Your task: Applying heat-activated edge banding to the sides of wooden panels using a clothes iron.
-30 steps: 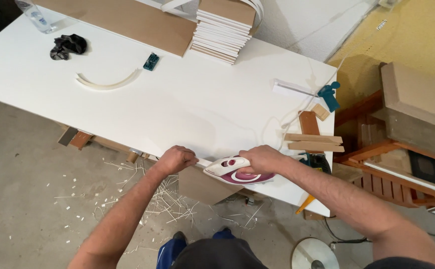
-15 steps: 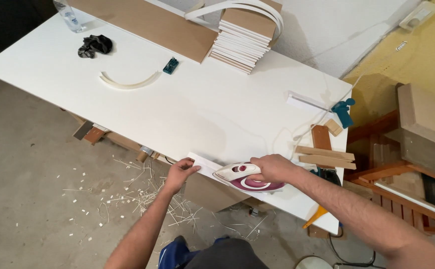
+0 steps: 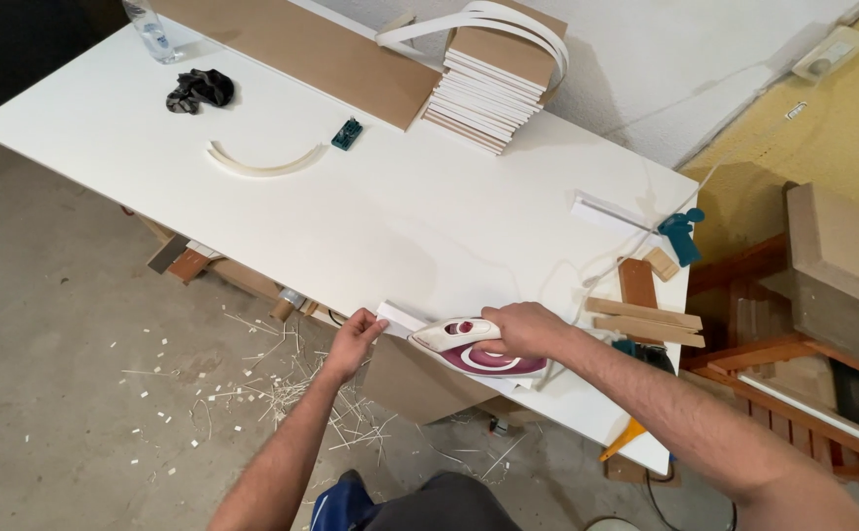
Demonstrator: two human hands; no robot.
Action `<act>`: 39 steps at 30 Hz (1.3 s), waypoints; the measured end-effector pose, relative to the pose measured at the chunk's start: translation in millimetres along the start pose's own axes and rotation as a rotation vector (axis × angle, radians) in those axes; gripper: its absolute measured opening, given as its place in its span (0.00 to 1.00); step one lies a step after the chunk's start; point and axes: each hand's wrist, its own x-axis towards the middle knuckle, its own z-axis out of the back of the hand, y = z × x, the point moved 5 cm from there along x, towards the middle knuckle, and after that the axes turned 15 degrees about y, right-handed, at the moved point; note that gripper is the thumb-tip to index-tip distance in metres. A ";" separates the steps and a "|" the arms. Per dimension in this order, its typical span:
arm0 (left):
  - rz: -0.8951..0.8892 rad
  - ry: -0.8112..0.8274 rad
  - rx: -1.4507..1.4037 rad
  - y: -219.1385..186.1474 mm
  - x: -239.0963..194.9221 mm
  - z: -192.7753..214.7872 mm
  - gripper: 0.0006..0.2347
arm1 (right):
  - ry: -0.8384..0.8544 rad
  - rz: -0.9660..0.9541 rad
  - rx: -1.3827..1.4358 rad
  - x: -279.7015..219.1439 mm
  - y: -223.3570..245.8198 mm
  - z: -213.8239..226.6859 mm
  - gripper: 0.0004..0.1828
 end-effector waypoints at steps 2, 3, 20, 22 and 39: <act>0.015 0.007 -0.011 2.6 0.8 1.7 0.09 | -0.001 -0.003 -0.002 4.0 -0.1 -1.3 0.26; 0.010 0.063 -0.053 0.9 0.7 -0.6 0.11 | -0.004 -0.003 0.003 5.8 -0.6 -1.8 0.26; 0.086 0.069 0.214 45.1 12.4 10.7 0.21 | -0.037 -0.009 0.036 38.5 34.8 31.9 0.26; 0.057 0.080 0.079 32.4 -0.5 9.7 0.24 | -0.027 -0.015 0.028 40.5 38.2 33.2 0.26; -0.114 0.110 -0.033 30.2 -0.7 -14.3 0.27 | -0.055 -0.019 0.057 48.7 59.2 56.0 0.27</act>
